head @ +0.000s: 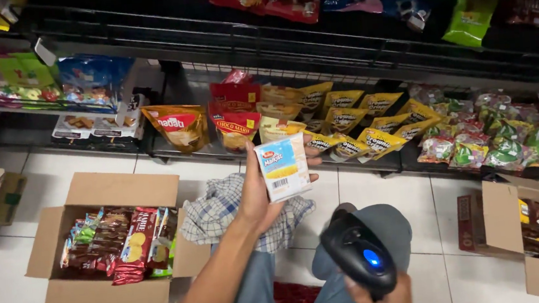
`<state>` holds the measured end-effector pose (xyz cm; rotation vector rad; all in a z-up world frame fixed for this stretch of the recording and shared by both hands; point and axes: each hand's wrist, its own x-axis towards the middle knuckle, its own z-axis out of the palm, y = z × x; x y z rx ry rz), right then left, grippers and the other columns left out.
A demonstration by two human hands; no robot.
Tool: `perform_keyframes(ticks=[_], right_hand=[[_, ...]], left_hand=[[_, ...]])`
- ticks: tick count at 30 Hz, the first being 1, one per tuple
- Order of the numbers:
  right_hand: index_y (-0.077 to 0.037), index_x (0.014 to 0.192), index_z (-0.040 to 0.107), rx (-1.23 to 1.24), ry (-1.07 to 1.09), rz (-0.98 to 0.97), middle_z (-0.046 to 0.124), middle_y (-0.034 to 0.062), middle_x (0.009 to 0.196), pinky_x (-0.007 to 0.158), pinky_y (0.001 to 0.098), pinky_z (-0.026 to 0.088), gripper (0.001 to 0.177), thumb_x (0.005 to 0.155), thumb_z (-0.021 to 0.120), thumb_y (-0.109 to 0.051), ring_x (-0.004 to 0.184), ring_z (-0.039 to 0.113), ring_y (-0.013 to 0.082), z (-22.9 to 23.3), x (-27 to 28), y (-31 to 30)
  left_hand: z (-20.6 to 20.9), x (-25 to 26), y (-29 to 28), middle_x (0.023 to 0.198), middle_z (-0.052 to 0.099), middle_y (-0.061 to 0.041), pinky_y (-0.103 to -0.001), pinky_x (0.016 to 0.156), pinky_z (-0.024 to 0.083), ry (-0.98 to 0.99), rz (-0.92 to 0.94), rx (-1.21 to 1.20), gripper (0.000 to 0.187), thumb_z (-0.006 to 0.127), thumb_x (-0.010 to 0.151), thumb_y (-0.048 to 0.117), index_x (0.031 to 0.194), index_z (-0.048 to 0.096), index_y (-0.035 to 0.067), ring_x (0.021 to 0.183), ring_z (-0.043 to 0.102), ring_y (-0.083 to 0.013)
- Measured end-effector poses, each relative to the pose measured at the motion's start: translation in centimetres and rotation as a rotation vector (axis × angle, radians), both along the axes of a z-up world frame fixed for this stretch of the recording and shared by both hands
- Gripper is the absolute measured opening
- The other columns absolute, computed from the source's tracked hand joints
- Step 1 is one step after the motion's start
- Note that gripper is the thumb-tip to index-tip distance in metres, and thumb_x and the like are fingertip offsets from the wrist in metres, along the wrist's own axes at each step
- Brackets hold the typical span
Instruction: The recorder is scanning barcodes on small snack packets, wiping them with a cloth, and placing them onto grocery store shelves.
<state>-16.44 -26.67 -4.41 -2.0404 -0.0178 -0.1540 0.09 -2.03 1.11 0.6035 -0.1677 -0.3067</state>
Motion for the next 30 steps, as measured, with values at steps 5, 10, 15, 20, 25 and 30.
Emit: perform_keyframes(ticks=[5, 10, 15, 20, 25, 30], right_hand=[[0.003, 0.097, 0.078, 0.231, 0.153, 0.016, 0.078, 0.009, 0.072, 0.056, 0.0293, 0.057, 0.02, 0.08, 0.077, -0.009, 0.061, 0.07, 0.0111, 2.4, 1.2, 4.6], [0.003, 0.094, 0.078, 0.271, 0.166, 0.044, 0.072, 0.0074, 0.065, 0.051, 0.027, 0.051, 0.017, 0.085, 0.077, -0.012, 0.055, 0.064, 0.0101, 2.9, 1.9, 5.4], [0.003, 0.096, 0.076, 0.241, 0.135, 0.05, 0.072, 0.0052, 0.069, 0.049, 0.0259, 0.05, 0.016, 0.086, 0.073, -0.009, 0.055, 0.064, 0.0086, 1.5, 2.2, 4.4], [0.008, 0.103, 0.072, 0.384, 0.17, -0.016, 0.064, 0.0089, 0.066, 0.049, 0.0296, 0.047, 0.016, 0.091, 0.07, -0.002, 0.052, 0.057, 0.0129, 1.1, 3.5, 2.4], [0.006, 0.111, 0.058, 0.84, 0.106, -0.209, 0.062, 0.0177, 0.088, 0.043, 0.0319, 0.043, 0.023, 0.091, 0.057, -0.006, 0.061, 0.056, 0.0178, 2.4, 5.5, 0.3], [0.005, 0.116, 0.055, 1.325, 0.078, -0.046, 0.059, 0.0178, 0.096, 0.046, 0.0299, 0.042, 0.038, 0.099, 0.064, -0.027, 0.066, 0.052, 0.0182, -6.7, 6.3, -7.0]], left_hand=[[-0.6, -0.1, 0.3, 0.129, 0.067, -0.02, -0.045, 0.102, 0.055, 0.006, 0.006, 0.007, 0.097, 0.013, 0.101, 0.073, 0.148, 0.05, -0.003, 0.12, 0.066, -0.0305], [-0.4, -0.1, 0.7, 0.125, 0.068, -0.02, -0.044, 0.099, 0.056, 0.033, 0.001, -0.012, 0.098, 0.014, 0.102, 0.074, 0.148, 0.051, -0.004, 0.116, 0.067, -0.0303], [-0.8, 0.1, 0.8, 0.121, 0.069, -0.017, -0.04, 0.099, 0.055, 0.045, 0.021, -0.001, 0.096, 0.016, 0.102, 0.073, 0.145, 0.054, -0.004, 0.113, 0.067, -0.0259], [-1.5, 0.4, 0.7, 0.111, 0.07, -0.012, -0.033, 0.097, 0.054, 0.099, 0.036, -0.028, 0.091, 0.02, 0.104, 0.069, 0.14, 0.059, -0.005, 0.104, 0.067, -0.0201], [-1.5, 0.9, 0.3, 0.098, 0.066, -0.005, -0.032, 0.085, 0.056, 0.224, 0.049, -0.072, 0.076, 0.032, 0.104, 0.06, 0.135, 0.06, -0.004, 0.089, 0.063, -0.0152], [-4.9, 1.5, 0.0, 0.107, 0.071, 0.001, -0.028, 0.076, 0.052, 0.335, 0.091, -0.074, 0.064, 0.037, 0.106, 0.054, 0.137, 0.063, 0.005, 0.078, 0.056, -0.0108]])
